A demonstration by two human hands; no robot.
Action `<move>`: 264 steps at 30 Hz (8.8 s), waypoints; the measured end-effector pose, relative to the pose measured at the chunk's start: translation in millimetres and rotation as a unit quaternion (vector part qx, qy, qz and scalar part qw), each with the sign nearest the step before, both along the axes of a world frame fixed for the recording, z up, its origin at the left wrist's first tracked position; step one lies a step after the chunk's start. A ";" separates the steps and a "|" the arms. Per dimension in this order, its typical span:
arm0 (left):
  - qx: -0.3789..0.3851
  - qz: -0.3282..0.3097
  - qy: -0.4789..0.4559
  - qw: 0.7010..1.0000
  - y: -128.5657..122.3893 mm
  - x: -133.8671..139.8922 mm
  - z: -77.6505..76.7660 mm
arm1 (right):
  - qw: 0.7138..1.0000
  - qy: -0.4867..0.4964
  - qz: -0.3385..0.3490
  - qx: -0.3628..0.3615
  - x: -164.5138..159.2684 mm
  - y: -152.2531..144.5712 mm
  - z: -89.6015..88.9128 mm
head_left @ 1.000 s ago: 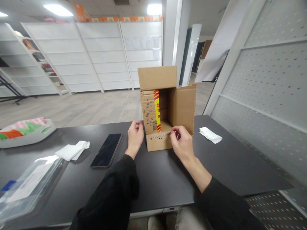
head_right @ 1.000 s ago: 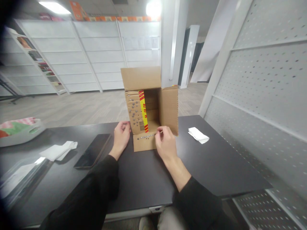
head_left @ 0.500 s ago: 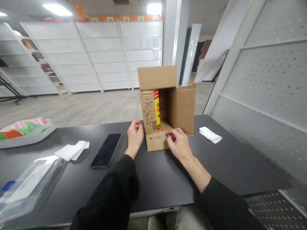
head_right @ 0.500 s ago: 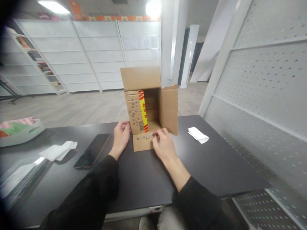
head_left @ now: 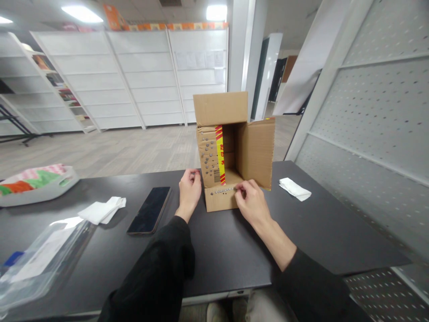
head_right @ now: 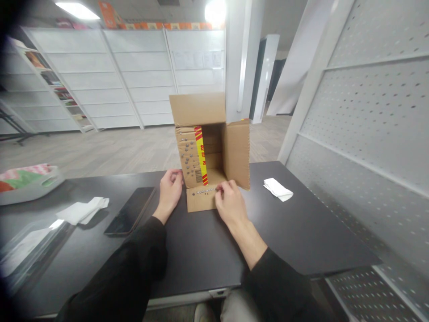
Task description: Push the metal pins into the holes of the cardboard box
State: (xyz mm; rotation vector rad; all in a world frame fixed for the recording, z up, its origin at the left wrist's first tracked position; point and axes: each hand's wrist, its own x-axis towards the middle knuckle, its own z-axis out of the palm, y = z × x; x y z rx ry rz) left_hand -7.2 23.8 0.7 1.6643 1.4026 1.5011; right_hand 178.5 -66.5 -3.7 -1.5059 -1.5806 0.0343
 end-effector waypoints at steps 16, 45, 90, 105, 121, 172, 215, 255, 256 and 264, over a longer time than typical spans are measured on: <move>0.001 -0.003 0.000 1.000 -2.0 0.8 1.2 | 0.992 -0.123 0.034 0.024 -19.4 -6.6 2.5; 0.004 -0.014 -0.004 1.000 -2.0 2.9 -0.6 | 0.969 -0.244 0.043 0.005 -42.3 -4.0 4.5; 0.007 -0.009 -0.002 1.000 -1.1 3.1 -1.3 | 0.978 -0.208 -0.002 -0.002 -54.9 6.4 4.4; 0.011 -0.010 -0.002 1.000 -0.2 2.4 -2.5 | 0.981 -0.195 0.009 0.009 -53.7 1.1 7.9; 0.013 -0.011 -0.002 1.000 0.1 2.1 -3.0 | 0.982 -0.187 0.021 0.031 -52.8 0.5 6.1; 0.010 -0.003 -0.004 1.000 -2.0 2.6 -0.2 | 0.926 -0.186 0.327 -0.028 -49.1 -27.6 13.4; 0.009 0.001 0.000 1.000 -1.9 1.9 -0.3 | 0.956 -0.160 0.247 -0.012 -49.8 -20.1 11.1; 0.012 -0.011 -0.003 1.000 -1.3 1.1 -1.9 | 0.981 -0.188 -0.028 -0.034 -43.2 -9.0 4.5; 0.012 -0.010 -0.001 1.000 -1.7 1.2 -1.4 | 0.981 -0.190 -0.031 -0.035 -43.2 -9.1 4.8; 0.009 -0.012 -0.006 1.000 -4.0 1.9 2.5 | 0.979 -0.193 -0.057 -0.033 -42.6 -10.2 7.0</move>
